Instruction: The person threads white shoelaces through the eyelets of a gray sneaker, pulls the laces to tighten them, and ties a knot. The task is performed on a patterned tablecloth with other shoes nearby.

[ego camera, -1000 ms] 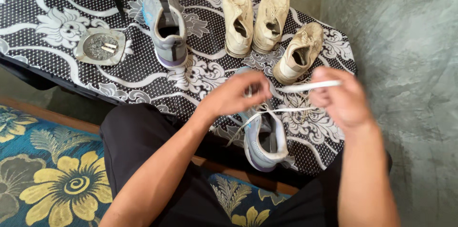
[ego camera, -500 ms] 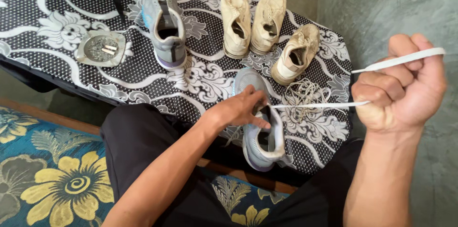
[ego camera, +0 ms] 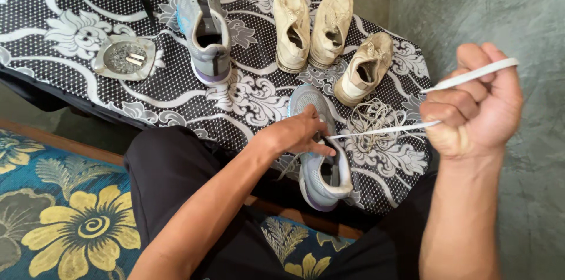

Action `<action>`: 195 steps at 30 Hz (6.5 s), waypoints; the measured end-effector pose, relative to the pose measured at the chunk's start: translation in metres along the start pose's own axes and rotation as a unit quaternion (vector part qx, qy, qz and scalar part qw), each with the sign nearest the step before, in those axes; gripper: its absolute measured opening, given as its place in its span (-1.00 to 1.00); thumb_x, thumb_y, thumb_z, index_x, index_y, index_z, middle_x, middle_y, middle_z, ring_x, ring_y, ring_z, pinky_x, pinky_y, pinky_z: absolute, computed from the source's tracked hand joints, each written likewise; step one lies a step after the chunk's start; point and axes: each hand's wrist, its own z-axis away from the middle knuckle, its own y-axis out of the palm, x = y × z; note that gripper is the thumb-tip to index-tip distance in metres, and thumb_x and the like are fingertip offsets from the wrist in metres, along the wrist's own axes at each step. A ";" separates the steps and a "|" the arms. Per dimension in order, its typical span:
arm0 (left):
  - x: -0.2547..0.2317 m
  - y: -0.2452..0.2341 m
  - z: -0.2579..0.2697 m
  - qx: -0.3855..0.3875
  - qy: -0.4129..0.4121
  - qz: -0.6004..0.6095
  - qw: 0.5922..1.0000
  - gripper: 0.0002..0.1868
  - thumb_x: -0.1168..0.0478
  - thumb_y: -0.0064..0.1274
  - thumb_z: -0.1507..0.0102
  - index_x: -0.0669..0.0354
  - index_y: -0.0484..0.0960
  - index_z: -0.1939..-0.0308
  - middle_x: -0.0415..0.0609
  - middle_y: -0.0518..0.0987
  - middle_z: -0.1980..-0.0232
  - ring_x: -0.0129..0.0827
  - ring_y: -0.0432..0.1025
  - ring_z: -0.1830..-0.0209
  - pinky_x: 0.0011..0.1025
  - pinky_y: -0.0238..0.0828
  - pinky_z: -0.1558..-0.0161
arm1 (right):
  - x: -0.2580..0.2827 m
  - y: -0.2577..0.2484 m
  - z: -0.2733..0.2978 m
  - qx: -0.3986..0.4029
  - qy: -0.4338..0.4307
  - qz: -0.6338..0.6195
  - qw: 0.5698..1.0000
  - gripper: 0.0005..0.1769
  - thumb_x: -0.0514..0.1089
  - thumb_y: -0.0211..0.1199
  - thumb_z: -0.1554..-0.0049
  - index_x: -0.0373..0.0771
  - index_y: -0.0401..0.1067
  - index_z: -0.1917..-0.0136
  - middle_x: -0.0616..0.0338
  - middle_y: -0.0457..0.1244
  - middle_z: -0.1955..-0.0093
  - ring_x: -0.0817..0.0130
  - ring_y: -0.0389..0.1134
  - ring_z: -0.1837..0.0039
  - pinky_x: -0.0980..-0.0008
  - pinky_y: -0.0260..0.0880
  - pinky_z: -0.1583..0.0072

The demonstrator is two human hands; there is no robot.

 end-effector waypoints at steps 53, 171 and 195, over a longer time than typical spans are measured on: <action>0.020 -0.016 0.003 0.039 0.027 0.023 0.999 -0.40 -0.14 0.44 0.06 -0.36 0.73 -0.08 0.00 0.18 -0.30 -0.07 0.08 -0.39 -0.23 0.13 -0.38 | -0.054 -0.097 -0.022 -0.068 0.243 0.883 0.396 -0.70 0.04 0.40 -0.04 -0.25 0.60 0.15 0.06 0.41 0.32 0.26 0.42 0.26 0.25 0.37 0.13; 0.014 -0.005 -0.004 -0.116 0.176 0.186 0.960 -0.62 -0.10 0.08 -0.33 -0.01 0.71 -0.08 0.01 0.58 -0.03 -0.18 0.51 -0.04 -0.28 0.49 -0.08 | -0.040 -0.014 -0.093 0.086 -0.021 0.467 0.880 -0.75 -0.10 0.06 -0.44 -0.22 0.29 0.08 0.12 0.27 0.02 0.28 0.28 -0.20 0.28 0.29 -0.34; 0.021 -0.023 0.006 -0.449 0.131 0.016 0.884 -0.64 0.05 0.14 -0.27 0.27 0.67 0.03 0.25 0.49 0.09 0.07 0.45 0.07 -0.12 0.45 -0.01 | -0.014 -0.119 -0.049 -0.217 0.150 0.564 0.782 -0.79 -0.06 0.05 -0.31 -0.20 0.42 0.03 0.28 0.28 0.17 0.56 0.17 0.25 0.59 0.10 0.27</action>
